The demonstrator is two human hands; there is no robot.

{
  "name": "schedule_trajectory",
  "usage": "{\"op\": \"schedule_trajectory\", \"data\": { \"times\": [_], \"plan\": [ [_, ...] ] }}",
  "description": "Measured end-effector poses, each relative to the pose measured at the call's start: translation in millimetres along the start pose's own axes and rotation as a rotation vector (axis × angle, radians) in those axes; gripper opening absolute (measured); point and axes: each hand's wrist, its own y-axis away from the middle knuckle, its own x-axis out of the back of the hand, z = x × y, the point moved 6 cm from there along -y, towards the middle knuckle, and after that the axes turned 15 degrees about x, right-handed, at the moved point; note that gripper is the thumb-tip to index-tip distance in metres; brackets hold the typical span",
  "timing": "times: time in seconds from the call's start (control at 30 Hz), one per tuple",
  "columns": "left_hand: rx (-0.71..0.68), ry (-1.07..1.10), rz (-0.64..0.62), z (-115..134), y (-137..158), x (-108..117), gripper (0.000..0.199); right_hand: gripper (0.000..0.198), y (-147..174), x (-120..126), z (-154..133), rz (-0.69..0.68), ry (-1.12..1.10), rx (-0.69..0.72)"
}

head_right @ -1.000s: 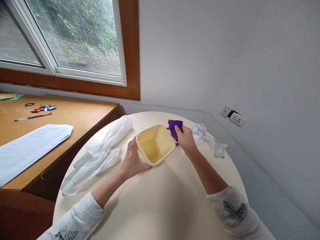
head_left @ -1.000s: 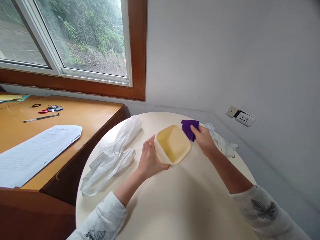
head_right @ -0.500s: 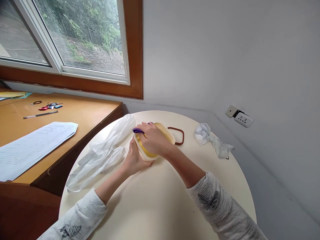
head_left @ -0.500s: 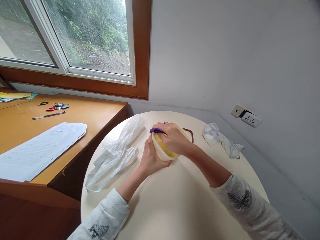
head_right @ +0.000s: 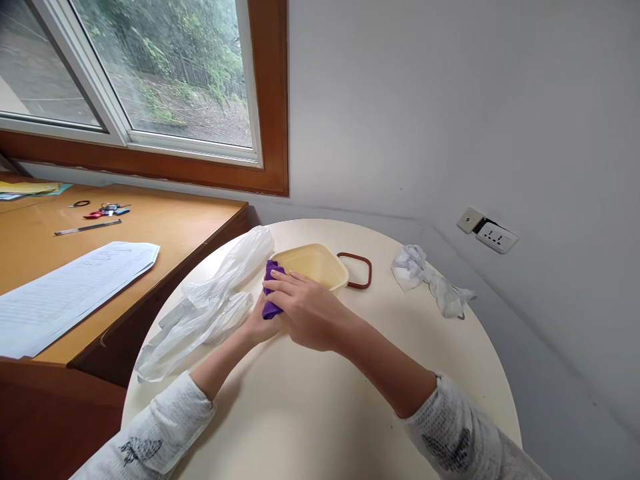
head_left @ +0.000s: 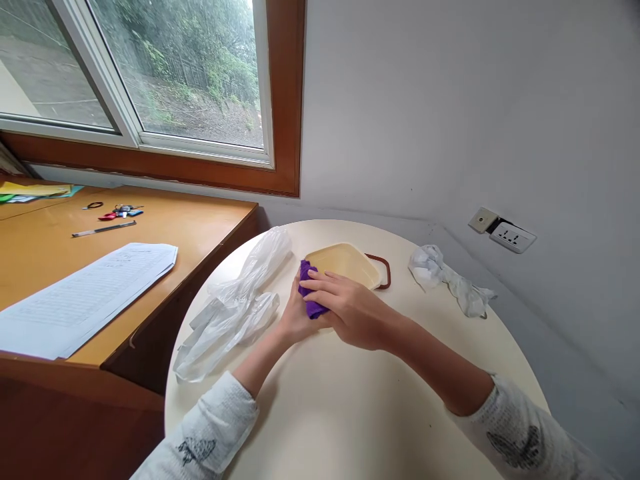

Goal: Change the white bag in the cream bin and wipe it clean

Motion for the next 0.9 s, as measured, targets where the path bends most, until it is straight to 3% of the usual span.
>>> {"op": "schedule_trajectory", "data": {
  "times": [0.2, 0.47, 0.73, 0.9],
  "plan": [
    [0.004, 0.035, -0.121, 4.3, -2.8, -5.2, 0.056, 0.036, 22.9, 8.7, -15.2, -0.021, 0.068, 0.1],
    [0.111, 0.201, -0.241, 3.6, -5.9, -8.3, 0.085, 0.041, 48.6, 14.6, -17.3, -0.02, 0.139, 0.148],
    [0.153, 0.245, -0.267, 8.0, -5.7, -3.8, 0.099, 0.041, 96.5, 30.0, 9.2, 0.155, 0.169, -0.009],
    [0.159, 0.254, -0.284, 7.0, -6.2, -5.5, 0.101, 0.035, 106.3, 26.6, 17.3, 0.326, 0.061, -0.121]
  ]
}}
